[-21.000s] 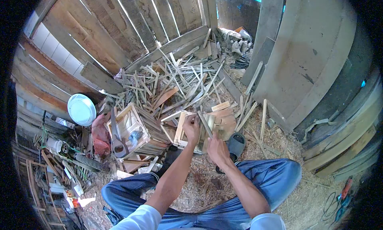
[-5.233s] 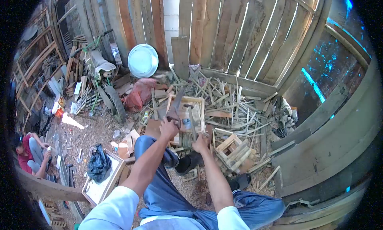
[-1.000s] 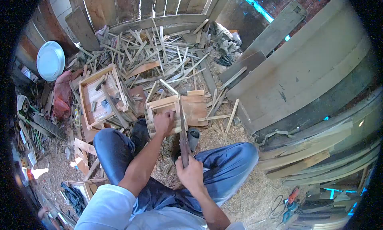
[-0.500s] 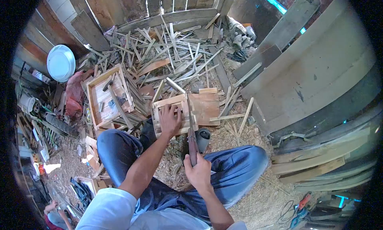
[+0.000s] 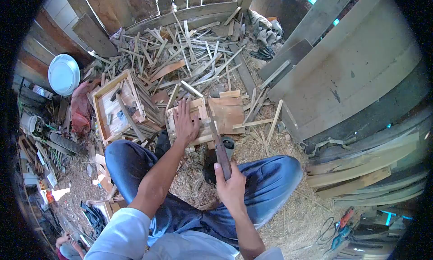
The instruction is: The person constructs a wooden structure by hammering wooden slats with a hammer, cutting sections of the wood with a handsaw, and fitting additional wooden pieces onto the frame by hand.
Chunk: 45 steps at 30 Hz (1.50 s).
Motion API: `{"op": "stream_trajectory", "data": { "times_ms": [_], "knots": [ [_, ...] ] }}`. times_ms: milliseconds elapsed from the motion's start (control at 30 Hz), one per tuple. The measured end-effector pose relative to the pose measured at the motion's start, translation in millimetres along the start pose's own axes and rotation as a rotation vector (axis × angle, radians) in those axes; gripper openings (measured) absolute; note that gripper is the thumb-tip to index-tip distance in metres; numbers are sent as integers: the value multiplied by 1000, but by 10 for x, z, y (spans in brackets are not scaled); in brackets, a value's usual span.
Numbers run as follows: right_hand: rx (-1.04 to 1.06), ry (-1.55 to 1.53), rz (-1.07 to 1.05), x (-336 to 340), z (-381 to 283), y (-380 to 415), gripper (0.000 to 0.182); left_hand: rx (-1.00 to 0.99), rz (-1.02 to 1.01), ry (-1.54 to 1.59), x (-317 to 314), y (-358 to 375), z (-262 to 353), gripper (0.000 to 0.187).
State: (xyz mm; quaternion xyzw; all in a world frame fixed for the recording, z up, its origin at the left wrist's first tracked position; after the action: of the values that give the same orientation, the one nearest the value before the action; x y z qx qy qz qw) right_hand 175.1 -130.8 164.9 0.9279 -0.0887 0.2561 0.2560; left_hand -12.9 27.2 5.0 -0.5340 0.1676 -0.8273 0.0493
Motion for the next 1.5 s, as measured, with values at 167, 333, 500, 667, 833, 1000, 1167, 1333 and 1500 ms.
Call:
{"op": "stream_trajectory", "data": {
  "times_ms": [167,333,500,667,833,1000,1167,1333,1500],
  "knots": [
    [-57,-79,19,-218,-53,80,37,136,-20,178,-57,-34,-99,57],
    [11,123,8,-354,-467,215,36,134,-12,53,-75,-30,-70,60],
    [68,165,62,-589,-476,-60,31,145,-11,60,-65,-31,-74,60],
    [80,101,88,-647,-556,-202,30,126,-24,37,-118,-28,-98,62],
    [-47,190,-42,-492,-605,189,32,119,-35,-14,-97,-35,-76,63],
    [59,231,51,-617,-651,163,24,125,5,12,-52,-10,-58,61],
    [17,138,-23,-454,-703,359,30,102,27,-18,-103,-18,-79,61],
    [69,274,29,-565,-628,465,32,110,6,-8,-81,-24,-77,60],
    [6,225,6,-421,-636,336,33,120,17,11,-77,-19,-82,60]
  ]
}}
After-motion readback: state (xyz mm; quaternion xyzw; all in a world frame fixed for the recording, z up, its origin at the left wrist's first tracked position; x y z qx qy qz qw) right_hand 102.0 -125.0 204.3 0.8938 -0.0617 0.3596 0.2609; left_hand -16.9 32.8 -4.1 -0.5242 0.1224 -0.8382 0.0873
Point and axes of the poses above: each hand's wrist, its own y-axis away from the middle knuckle, its own x-axis out of the back of the hand, z = x × y, the point moved 6 cm from there along -y, towards the middle knuckle, and after that the axes turned 12 degrees about -x, right-handed, at the moved point
